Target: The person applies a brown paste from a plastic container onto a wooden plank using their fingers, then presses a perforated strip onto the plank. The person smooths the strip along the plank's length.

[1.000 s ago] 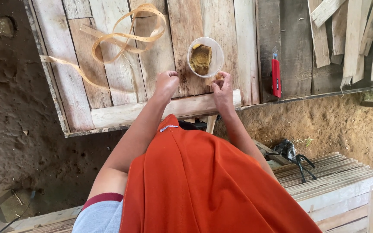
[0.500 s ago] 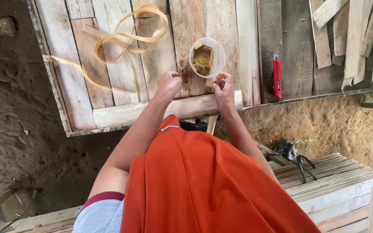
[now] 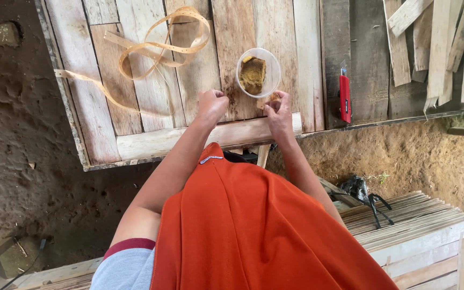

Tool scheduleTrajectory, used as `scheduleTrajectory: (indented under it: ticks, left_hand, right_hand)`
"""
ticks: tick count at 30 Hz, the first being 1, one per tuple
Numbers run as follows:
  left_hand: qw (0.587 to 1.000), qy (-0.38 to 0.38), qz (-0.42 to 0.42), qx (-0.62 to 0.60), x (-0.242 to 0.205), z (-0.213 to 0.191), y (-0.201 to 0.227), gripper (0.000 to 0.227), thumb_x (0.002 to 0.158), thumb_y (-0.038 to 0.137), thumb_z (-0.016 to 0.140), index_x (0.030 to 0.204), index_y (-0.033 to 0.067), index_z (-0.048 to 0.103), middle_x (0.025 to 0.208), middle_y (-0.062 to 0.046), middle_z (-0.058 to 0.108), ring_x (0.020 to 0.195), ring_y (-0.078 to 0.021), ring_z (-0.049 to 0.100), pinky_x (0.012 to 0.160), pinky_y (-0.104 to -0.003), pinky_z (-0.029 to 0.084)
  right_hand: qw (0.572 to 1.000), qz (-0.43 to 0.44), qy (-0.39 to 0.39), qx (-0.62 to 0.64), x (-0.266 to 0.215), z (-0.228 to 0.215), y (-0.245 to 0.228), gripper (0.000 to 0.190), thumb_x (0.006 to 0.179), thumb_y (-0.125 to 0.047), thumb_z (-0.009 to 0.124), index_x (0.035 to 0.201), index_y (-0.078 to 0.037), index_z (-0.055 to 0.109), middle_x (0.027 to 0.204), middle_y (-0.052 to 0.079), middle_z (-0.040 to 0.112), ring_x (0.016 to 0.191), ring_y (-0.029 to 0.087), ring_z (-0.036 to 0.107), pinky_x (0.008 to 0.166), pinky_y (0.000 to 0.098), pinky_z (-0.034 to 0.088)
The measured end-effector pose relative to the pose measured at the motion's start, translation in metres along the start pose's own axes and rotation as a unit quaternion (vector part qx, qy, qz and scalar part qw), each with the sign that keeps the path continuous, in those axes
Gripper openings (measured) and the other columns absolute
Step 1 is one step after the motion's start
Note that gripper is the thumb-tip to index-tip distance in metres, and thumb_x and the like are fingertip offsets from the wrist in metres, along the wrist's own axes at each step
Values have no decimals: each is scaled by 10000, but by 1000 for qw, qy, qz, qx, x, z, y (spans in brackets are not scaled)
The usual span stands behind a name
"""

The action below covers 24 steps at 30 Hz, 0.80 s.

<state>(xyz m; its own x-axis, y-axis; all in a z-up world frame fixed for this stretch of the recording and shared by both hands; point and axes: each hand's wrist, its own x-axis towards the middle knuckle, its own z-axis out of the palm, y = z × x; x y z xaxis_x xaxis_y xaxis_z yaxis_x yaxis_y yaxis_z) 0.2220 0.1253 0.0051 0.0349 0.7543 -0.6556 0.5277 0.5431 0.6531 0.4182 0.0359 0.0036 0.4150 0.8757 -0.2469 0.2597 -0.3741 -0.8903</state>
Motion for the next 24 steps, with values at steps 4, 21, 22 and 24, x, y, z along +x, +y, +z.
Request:
scheduleTrajectory:
  ticks: [4, 21, 22, 24]
  left_hand:
    - [1000, 9, 22, -18, 29, 10, -30, 395, 752, 270, 642, 1106, 104, 696, 1126, -129, 623, 1166, -377, 608, 1048, -466, 491]
    - [933, -126, 229, -249, -79, -65, 7, 671, 874, 290, 859, 1445, 156, 533, 1105, -38, 718, 1065, -161, 659, 962, -305, 492]
    - [933, -115, 229, -253, -81, -72, 3, 671, 874, 290, 859, 1445, 156, 533, 1105, -38, 718, 1065, -161, 659, 962, -305, 492]
    - [931, -100, 219, -274, -88, -84, -6, 647, 876, 191, 829, 1444, 147, 524, 1037, -32, 692, 1011, -142, 640, 941, -287, 528]
  right_hand:
    - [996, -7, 49, 75, -16, -11, -30, 489, 918, -11, 628, 1347, -194, 482, 965, 49, 659, 853, 122, 611, 700, 236, 514]
    - [849, 111, -269, 440, -58, 16, -117, 568, 846, -79, 528, 1413, -81, 483, 834, 32, 487, 763, 135, 467, 725, 280, 435]
    - [848, 111, -280, 437, -60, 22, -126, 568, 846, -79, 528, 1413, -81, 483, 834, 32, 487, 763, 135, 467, 725, 280, 435]
    - [840, 119, -307, 431, -67, 36, -142, 575, 843, -65, 523, 1416, -59, 480, 848, 34, 489, 754, 127, 460, 715, 281, 447]
